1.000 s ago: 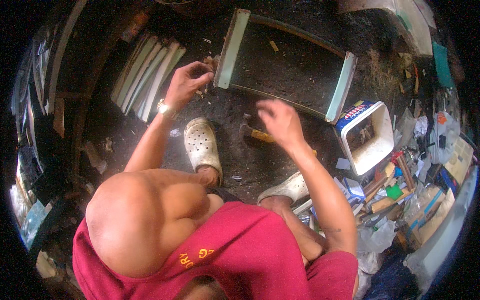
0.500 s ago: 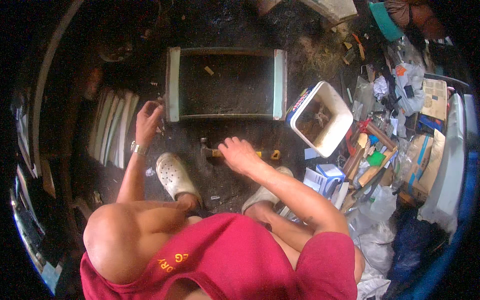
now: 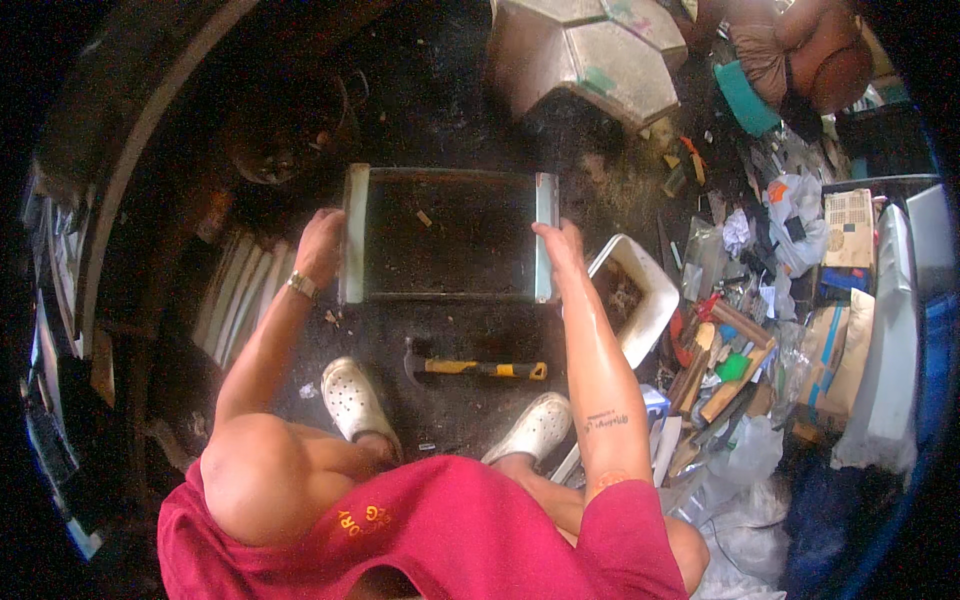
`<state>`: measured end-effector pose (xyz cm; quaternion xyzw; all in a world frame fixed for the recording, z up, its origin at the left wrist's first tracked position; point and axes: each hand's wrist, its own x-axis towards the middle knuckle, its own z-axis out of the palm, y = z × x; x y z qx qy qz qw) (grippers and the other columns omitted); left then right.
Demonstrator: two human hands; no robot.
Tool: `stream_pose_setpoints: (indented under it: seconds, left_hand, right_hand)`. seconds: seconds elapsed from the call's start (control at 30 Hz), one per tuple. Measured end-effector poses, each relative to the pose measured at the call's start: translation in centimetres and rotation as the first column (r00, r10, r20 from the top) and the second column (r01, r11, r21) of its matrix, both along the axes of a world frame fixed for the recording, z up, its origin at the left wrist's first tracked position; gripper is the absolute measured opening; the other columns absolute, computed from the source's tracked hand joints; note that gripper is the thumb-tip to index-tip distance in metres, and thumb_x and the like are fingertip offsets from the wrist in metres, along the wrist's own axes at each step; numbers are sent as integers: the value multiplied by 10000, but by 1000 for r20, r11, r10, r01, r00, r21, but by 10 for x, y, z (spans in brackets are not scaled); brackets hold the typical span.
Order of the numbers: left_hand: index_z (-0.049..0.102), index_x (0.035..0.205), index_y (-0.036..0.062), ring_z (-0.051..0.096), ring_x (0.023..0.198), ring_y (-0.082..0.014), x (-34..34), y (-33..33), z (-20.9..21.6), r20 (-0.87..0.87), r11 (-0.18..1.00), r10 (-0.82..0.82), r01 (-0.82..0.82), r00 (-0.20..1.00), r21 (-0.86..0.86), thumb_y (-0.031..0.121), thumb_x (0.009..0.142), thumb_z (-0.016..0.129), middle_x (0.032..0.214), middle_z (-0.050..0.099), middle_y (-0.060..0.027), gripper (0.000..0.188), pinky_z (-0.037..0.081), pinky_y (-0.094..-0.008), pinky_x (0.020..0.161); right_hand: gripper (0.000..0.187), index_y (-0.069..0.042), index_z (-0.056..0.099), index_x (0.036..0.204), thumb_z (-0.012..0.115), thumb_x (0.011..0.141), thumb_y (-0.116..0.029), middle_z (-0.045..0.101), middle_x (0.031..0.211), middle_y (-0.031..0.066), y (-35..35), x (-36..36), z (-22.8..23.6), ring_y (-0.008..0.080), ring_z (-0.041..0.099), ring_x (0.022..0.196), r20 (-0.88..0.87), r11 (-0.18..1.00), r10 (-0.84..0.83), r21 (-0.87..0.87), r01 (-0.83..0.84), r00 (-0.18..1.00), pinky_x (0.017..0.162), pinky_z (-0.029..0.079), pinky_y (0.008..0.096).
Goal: The person assembles a rectangular wooden frame by fitting four light-colored wooden pieces together. They use a hammer to tap the joints and repeatedly check alignment by lifting and rotating the frame. The person also picks up and sets aside a small white plastic container during the process.
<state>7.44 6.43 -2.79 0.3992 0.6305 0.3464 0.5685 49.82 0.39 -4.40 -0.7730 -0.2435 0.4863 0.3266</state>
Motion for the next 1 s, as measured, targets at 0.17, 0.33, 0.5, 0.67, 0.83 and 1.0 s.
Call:
stream_pose_setpoints:
  seconds: [0.17, 0.33, 0.5, 0.67, 0.83, 1.0]
  left_hand:
    - [574, 1108, 50, 528, 817, -118, 6, 8, 68, 107, 989, -55, 40, 993, 146, 251, 1028, 601, 916, 585, -15, 218, 463, -308, 703]
    - [480, 1150, 39, 625, 625, -149, 20, 34, 145, 67, 948, -104, 79, 992, 309, 259, 1089, 534, 875, 617, -70, 234, 538, -315, 521]
    - [487, 1153, 49, 649, 607, -176, 47, 71, 190, -210, 855, 26, 87, 977, 511, 222, 1098, 502, 849, 642, -109, 182, 541, -342, 506]
    - [505, 1169, 47, 703, 682, -256, 72, 106, 214, -382, 709, 158, 164, 911, 685, 187, 1089, 513, 838, 691, -161, 162, 546, -411, 575]
    - [501, 1174, 45, 729, 751, -311, 80, 105, 235, -463, 686, 153, 243, 873, 685, 150, 1084, 508, 879, 722, -208, 138, 548, -429, 630]
    - [492, 1176, 48, 736, 756, -324, 79, 92, 217, -460, 658, 180, 242, 869, 713, 167, 1087, 502, 872, 728, -204, 148, 553, -443, 630]
  right_hand:
    - [416, -5, 555, 1261, 722, 955, -232, 680, 968, 96, -1, 10, 46, 206, 679, 765, -58, 979, 40, 200, -28, 997, 685, 550, 367]
    - [345, -105, 469, 1169, 664, 1013, -343, 683, 920, 127, -1, 15, 148, 281, 717, 766, -487, 955, 90, 291, 65, 869, 704, 611, 467]
    - [339, -153, 424, 1149, 571, 1052, -443, 613, 823, 89, -13, 1, 226, 208, 630, 643, -534, 919, 33, 348, 184, 845, 599, 564, 401]
    - [291, -152, 448, 1147, 549, 1068, -414, 592, 771, 89, -30, -16, 245, 208, 588, 535, -518, 786, -28, 517, 340, 855, 463, 516, 353]
    - [306, -152, 454, 1144, 553, 1066, -430, 582, 760, 84, -39, -20, 229, 205, 584, 536, -591, 765, -46, 498, 409, 805, 463, 498, 355]
    - [306, -146, 443, 1138, 549, 1070, -425, 578, 767, 82, -37, -12, 215, 202, 579, 548, -579, 798, -46, 469, 378, 814, 479, 503, 363]
